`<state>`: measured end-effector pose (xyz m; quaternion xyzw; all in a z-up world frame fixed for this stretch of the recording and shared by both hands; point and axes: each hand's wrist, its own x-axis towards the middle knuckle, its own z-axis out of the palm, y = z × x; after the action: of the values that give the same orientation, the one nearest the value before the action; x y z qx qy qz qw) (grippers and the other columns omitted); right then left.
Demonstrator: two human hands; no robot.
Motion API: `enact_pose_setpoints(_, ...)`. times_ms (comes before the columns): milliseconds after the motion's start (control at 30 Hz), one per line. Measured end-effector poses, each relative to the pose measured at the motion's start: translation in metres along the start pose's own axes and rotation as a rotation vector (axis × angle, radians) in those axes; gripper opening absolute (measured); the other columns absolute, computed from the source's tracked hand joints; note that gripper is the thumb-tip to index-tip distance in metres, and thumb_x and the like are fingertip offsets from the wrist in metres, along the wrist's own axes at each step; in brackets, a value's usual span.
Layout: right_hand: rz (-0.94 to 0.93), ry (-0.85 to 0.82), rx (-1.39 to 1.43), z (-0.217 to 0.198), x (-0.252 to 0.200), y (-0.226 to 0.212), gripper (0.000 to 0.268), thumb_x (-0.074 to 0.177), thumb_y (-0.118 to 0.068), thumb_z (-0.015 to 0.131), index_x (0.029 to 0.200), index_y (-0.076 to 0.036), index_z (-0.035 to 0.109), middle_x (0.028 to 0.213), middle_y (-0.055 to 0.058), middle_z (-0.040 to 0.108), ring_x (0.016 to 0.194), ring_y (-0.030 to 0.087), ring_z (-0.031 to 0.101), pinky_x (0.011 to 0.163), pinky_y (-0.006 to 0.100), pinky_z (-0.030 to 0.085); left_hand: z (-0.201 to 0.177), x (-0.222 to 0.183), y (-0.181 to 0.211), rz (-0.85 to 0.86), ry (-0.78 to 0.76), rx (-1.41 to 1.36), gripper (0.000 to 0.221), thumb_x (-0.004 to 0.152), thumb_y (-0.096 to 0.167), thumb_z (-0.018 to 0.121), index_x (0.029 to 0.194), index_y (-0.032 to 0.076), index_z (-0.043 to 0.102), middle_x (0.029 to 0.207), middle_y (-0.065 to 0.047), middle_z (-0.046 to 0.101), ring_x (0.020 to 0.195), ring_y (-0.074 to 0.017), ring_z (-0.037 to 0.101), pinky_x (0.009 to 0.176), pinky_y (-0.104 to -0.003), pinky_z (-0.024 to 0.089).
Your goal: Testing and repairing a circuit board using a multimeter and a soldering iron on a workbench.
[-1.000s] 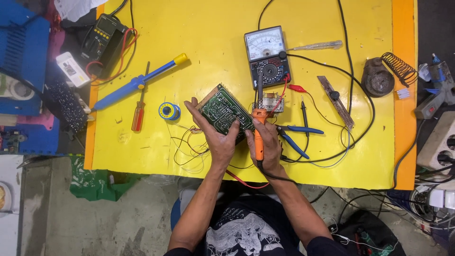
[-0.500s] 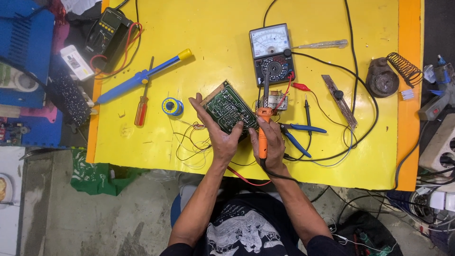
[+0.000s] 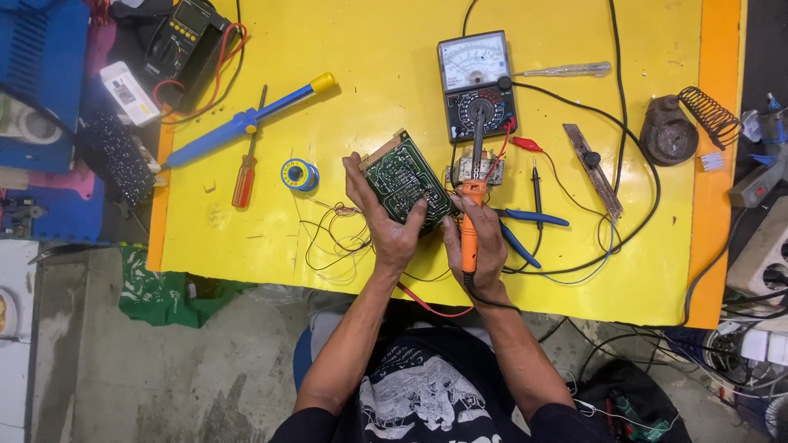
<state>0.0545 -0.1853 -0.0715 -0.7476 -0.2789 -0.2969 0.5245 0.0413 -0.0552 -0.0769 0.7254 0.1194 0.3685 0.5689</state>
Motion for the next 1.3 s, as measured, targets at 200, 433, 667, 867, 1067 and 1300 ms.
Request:
enact_pose_setpoints(200, -0.026, -0.024, -0.041, -0.005, 0.001, -0.002, 0.044, 0.091, 0.003, 0.076, 0.133, 0.003, 0.062, 0.115, 0.022, 0.07, 0.095, 0.038, 0.074, 0.077, 0.045, 0.063, 0.001, 0.001, -0.006, 0.071, -0.02, 0.055, 0.105, 0.081, 0.025, 0.081, 0.167, 0.017, 0.022, 0.168, -0.011, 0.016, 0.16, -0.0331, 0.01, 0.131, -0.052, 0.009)
enact_pose_setpoints(433, -0.004, -0.05, 0.017, -0.015, 0.009, -0.006, 0.042, 0.092, 0.001, 0.076, 0.132, 0.004, 0.062, 0.114, 0.021, 0.072, 0.091, 0.034, 0.074, 0.076, 0.043, 0.063, 0.002, -0.005, -0.014, 0.089, -0.006, 0.06, 0.106, 0.078, 0.027, 0.085, 0.166, 0.015, 0.026, 0.165, -0.014, 0.02, 0.159, -0.0359, 0.014, 0.13, -0.051, 0.012)
enact_pose_setpoints(667, 0.029, -0.016, 0.195, -0.041, 0.007, -0.008, 0.035, 0.098, -0.018, 0.07, 0.124, 0.004, 0.067, 0.11, 0.021, 0.073, 0.108, 0.04, 0.07, 0.101, 0.055, 0.052, 0.002, -0.005, -0.016, 0.085, -0.006, 0.032, 0.107, 0.076, 0.027, 0.086, 0.166, 0.015, 0.027, 0.164, -0.013, 0.021, 0.159, -0.0348, 0.014, 0.131, -0.049, 0.012)
enact_pose_setpoints(867, 0.028, -0.011, 0.339, -0.074, -0.004, 0.009, 0.026, 0.093, -0.025, 0.073, 0.1, 0.001, 0.075, 0.08, 0.012, 0.077, 0.098, 0.035, 0.071, 0.113, 0.054, 0.044, 0.004, -0.005, -0.018, 0.069, -0.009, -0.004, 0.109, 0.075, 0.022, 0.086, 0.166, 0.017, 0.027, 0.164, -0.011, 0.019, 0.159, -0.0329, 0.013, 0.131, -0.048, 0.01)
enact_pose_setpoints(1067, 0.017, -0.097, 0.336, -0.08, -0.006, 0.013, 0.023, 0.088, -0.017, 0.078, 0.102, 0.0, 0.076, 0.08, 0.01, 0.079, 0.093, 0.033, 0.074, 0.103, 0.053, 0.051, 0.003, -0.006, -0.018, 0.059, -0.014, -0.01, 0.111, 0.073, 0.021, 0.087, 0.166, 0.017, 0.026, 0.164, -0.012, 0.018, 0.159, -0.0332, 0.013, 0.132, -0.047, 0.01)
enact_pose_setpoints(1300, -0.007, -0.136, 0.303, -0.084, -0.007, 0.014, 0.019, 0.084, -0.012, 0.079, 0.101, -0.002, 0.079, 0.083, 0.009, 0.079, 0.095, 0.037, 0.076, 0.101, 0.056, 0.051, 0.003, -0.004, -0.016, 0.03, -0.03, -0.031, 0.114, 0.071, 0.02, 0.087, 0.167, 0.019, 0.024, 0.165, -0.011, 0.016, 0.159, -0.0309, 0.014, 0.132, -0.046, 0.009)
